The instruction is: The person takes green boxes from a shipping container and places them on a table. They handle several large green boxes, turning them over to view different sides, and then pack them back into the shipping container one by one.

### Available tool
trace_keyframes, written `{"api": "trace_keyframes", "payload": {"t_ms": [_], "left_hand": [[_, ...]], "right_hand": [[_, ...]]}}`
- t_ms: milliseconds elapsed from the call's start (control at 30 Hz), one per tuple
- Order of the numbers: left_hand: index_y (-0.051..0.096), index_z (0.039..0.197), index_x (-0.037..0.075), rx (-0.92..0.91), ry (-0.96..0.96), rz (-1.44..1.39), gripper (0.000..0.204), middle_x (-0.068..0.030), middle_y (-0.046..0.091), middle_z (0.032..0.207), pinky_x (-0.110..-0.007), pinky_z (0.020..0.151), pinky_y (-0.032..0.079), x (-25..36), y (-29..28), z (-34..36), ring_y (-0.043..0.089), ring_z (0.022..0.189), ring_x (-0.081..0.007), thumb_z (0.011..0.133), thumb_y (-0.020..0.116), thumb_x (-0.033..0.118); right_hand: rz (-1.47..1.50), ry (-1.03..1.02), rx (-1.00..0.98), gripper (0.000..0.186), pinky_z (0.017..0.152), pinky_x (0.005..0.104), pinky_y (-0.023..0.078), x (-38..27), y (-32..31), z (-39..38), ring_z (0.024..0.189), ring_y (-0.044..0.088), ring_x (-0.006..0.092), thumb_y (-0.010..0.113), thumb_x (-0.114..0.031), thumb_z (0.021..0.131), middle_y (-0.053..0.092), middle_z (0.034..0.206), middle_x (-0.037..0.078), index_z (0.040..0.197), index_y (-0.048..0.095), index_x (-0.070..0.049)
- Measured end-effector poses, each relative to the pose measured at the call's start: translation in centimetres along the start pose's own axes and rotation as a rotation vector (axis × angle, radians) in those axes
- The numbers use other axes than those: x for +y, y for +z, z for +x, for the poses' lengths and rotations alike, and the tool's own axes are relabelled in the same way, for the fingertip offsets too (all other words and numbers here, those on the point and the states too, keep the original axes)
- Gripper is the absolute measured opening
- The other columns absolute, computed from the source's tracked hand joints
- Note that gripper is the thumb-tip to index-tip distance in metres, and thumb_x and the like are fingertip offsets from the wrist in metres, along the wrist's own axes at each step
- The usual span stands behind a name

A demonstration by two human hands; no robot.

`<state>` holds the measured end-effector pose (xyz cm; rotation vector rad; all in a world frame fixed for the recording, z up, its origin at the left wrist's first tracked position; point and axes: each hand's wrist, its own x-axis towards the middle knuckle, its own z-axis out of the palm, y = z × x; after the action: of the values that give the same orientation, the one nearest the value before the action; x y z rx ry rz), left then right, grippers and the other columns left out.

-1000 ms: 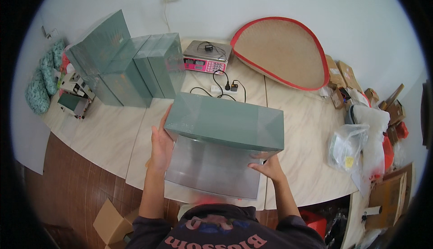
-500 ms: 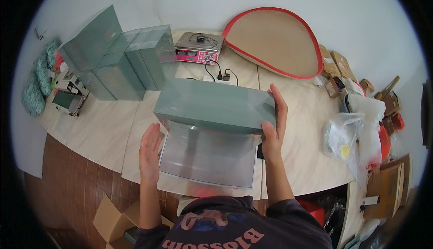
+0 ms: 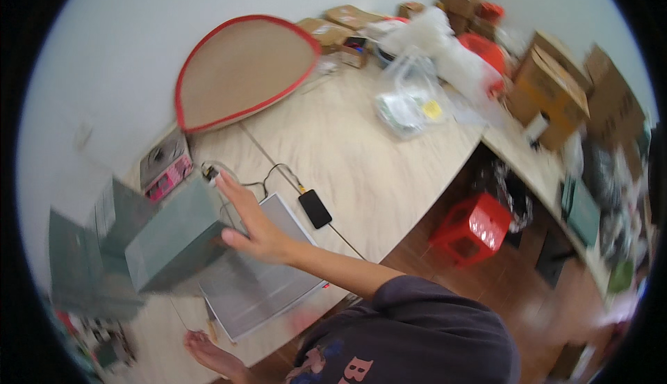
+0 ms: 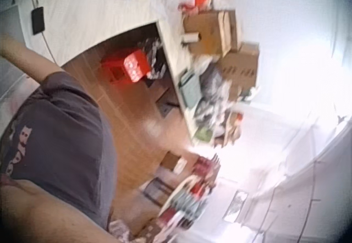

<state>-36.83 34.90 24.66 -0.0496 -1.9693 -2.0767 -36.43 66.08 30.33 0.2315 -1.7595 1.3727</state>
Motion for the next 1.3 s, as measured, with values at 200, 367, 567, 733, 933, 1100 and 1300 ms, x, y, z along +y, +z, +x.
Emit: {"api": "trace_keyframes", "payload": {"t_ms": [200, 367, 567, 733, 933, 1100, 1300], "left_hand": [[0.054, 0.092, 0.004, -0.842, -0.024, 0.216, 0.014, -0.0036, 0.053, 0.082, -0.028, 0.075, 0.042, 0.0, 8.8, -6.8, 0.051, 0.077, -0.0129, 0.093, 0.05, 0.017], [0.053, 0.118, 0.0, -1.607, -0.149, 0.535, 0.03, -0.0127, 0.059, 0.115, -0.034, 0.097, 0.04, -4.6, 11.4, -13.0, 0.055, 0.11, -0.0203, 0.09, 0.055, 0.011], [0.033, 0.139, 0.0, -2.024, 0.549, 0.875, 0.062, -0.0219, 0.033, 0.142, -0.045, 0.11, 0.022, -15.0, 11.6, -22.8, 0.029, 0.134, -0.0339, 0.086, 0.061, 0.015], [0.032, 0.141, 0.003, -1.831, 1.21, 1.099, 0.072, -0.0315, 0.003, 0.15, -0.047, 0.112, 0.014, -24.8, 11.6, -25.0, 0.012, 0.138, -0.0447, 0.08, 0.066, 0.018], [0.056, 0.116, 0.006, -1.559, 1.458, 1.268, 0.046, -0.0296, -0.004, 0.151, -0.05, 0.112, 0.012, -28.3, 11.2, -26.5, 0.005, 0.14, -0.0451, 0.071, 0.066, 0.01], [0.059, 0.109, 0.01, -1.557, 1.495, 1.354, 0.039, -0.0293, -0.011, 0.151, -0.052, 0.111, 0.007, -29.1, 11.4, -24.4, -0.006, 0.139, -0.0485, 0.072, 0.069, 0.016], [0.059, 0.106, 0.01, -1.544, 1.341, 1.371, 0.036, -0.0284, -0.015, 0.15, -0.051, 0.112, 0.007, -29.2, 11.4, -25.9, -0.007, 0.138, -0.0503, 0.071, 0.068, 0.016]], "right_hand": [[-0.136, 0.306, 0.444, 0.06, 0.11, 0.0376, 0.022, -0.2, -7.6, -14.5, 0.135, 0.029, 0.0271, 0.049, -0.029, 0.095, 0.031, 0.145, 0.017, 0.143, 0.026, -0.002], [-0.163, 0.773, 1.129, 0.047, 0.088, 0.0351, 0.046, -3.5, -11.0, -30.6, 0.101, 0.059, 0.0262, 0.051, -0.019, 0.093, 0.054, 0.122, 0.017, 0.135, 0.038, -0.005], [-0.353, 1.045, 1.583, 0.042, 0.083, 0.0379, 0.047, -5.4, -8.7, -51.9, 0.095, 0.061, 0.0289, 0.054, -0.015, 0.089, 0.06, 0.11, 0.017, 0.128, 0.044, -0.003], [-0.439, 1.402, 1.637, 0.029, 0.082, 0.0426, 0.046, -1.7, -3.1, -67.1, 0.097, 0.058, 0.0344, 0.055, -0.013, 0.087, 0.061, 0.101, 0.018, 0.114, 0.054, -0.002], [-0.12, 1.684, 1.525, 0.03, 0.082, 0.043, 0.047, 6.5, 7.7, -76.4, 0.095, 0.058, 0.0356, 0.057, -0.014, 0.085, 0.061, 0.105, 0.018, 0.113, 0.055, -0.002], [0.241, 1.72, 1.481, 0.029, 0.083, 0.0415, 0.047, 7.7, 8.1, -78.2, 0.094, 0.059, 0.0334, 0.055, -0.015, 0.088, 0.062, 0.103, 0.018, 0.114, 0.055, -0.002], [0.358, 1.607, 1.661, 0.028, 0.081, 0.0406, 0.047, 7.9, 7.4, -78.1, 0.091, 0.06, 0.0308, 0.056, -0.015, 0.088, 0.063, 0.098, 0.017, 0.113, 0.055, -0.001]]}}
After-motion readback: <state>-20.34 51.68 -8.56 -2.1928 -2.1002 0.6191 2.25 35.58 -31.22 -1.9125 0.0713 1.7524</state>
